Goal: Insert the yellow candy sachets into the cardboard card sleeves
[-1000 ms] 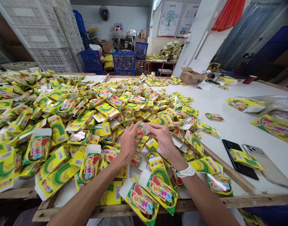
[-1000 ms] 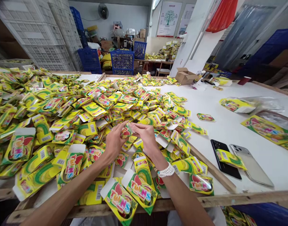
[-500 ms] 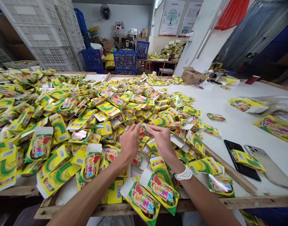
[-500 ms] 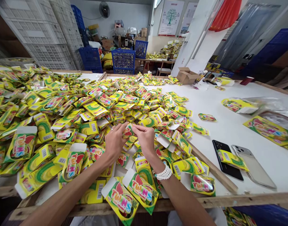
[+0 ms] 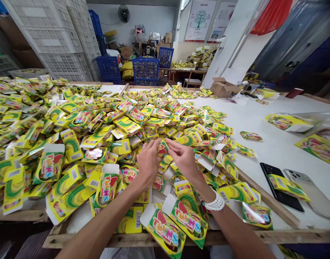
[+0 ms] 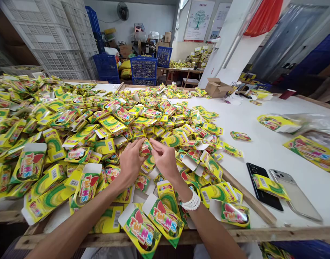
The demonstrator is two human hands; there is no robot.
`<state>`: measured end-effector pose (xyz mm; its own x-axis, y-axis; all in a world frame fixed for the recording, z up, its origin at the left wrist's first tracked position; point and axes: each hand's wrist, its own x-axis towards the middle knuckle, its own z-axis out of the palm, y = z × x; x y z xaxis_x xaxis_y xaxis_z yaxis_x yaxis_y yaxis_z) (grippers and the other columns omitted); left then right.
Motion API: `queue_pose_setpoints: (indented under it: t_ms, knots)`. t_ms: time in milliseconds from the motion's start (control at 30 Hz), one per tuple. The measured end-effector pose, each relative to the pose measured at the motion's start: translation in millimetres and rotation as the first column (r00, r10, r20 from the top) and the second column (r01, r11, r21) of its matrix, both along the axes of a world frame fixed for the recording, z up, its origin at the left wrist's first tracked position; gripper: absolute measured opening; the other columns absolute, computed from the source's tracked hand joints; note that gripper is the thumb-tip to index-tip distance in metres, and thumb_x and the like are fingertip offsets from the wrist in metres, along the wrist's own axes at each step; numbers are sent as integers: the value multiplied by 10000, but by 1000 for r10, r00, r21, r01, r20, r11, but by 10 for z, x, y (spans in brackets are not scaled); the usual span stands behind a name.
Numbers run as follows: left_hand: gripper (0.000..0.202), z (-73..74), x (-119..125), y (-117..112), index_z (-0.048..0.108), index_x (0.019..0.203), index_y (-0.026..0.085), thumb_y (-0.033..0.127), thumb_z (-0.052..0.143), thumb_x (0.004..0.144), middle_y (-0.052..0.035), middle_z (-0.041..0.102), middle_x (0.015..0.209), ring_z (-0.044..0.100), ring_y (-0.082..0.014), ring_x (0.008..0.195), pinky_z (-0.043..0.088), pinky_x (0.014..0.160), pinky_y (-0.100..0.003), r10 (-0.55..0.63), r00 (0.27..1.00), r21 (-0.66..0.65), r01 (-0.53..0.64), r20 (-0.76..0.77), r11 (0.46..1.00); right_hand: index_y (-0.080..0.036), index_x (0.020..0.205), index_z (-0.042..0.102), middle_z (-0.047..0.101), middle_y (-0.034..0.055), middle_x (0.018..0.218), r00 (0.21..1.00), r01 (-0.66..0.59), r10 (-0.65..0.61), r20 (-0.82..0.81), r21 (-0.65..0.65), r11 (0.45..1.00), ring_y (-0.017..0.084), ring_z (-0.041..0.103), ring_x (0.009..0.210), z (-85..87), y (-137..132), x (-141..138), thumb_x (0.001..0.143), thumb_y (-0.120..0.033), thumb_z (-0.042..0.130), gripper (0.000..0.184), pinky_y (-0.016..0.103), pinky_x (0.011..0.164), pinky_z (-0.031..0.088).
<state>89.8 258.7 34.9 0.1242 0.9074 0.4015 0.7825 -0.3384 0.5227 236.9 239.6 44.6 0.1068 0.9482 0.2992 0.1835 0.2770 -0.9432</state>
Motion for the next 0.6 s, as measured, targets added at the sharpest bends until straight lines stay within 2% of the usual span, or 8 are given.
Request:
queue_pose_setpoints:
  t_ms: [100,200,333,467,600]
  knots:
    - [625,-7,1,12,690,1342,323,120,850,773,-72,749,1327,707,-324,1109,563,847,-383,-8,993,-33,12,114,999,-194,1267,796,774,97,1291,990,-85,78,-119,-53,995,328,744,1237,35,26,76,769,-287,813,507,474,1079,619]
    - [635,5,2,11,683,1350,312,145,871,767,-87,748,1317,712,-329,1087,553,859,-389,-1,988,-62,11,155,998,-188,1191,825,794,111,1242,987,-72,62,-151,-60,996,342,760,1201,36,42,98,734,-300,862,472,495,1080,620]
    - [649,42,4,-8,667,1376,314,106,847,787,-90,738,1326,697,-336,1124,548,869,-392,12,992,-63,-4,127,998,-202,1086,856,815,100,1181,977,6,-23,-211,-77,997,347,770,1180,43,25,51,710,-283,873,385,501,1078,621]
    - [662,63,9,-28,652,1403,314,135,856,800,-95,724,1348,659,-367,1207,555,898,-424,6,997,-71,-1,75,997,-194,1058,860,819,109,1154,942,-5,-47,-331,-154,988,359,788,1130,90,-1,33,672,-255,883,391,493,1004,656]
    - [699,40,13,-39,638,1420,328,107,849,792,-78,717,1371,655,-365,1208,563,899,-424,-4,1000,-37,5,24,999,-163,1123,841,824,123,1126,950,65,-110,-292,-159,985,357,804,1077,77,4,26,686,-270,874,452,481,955,676]
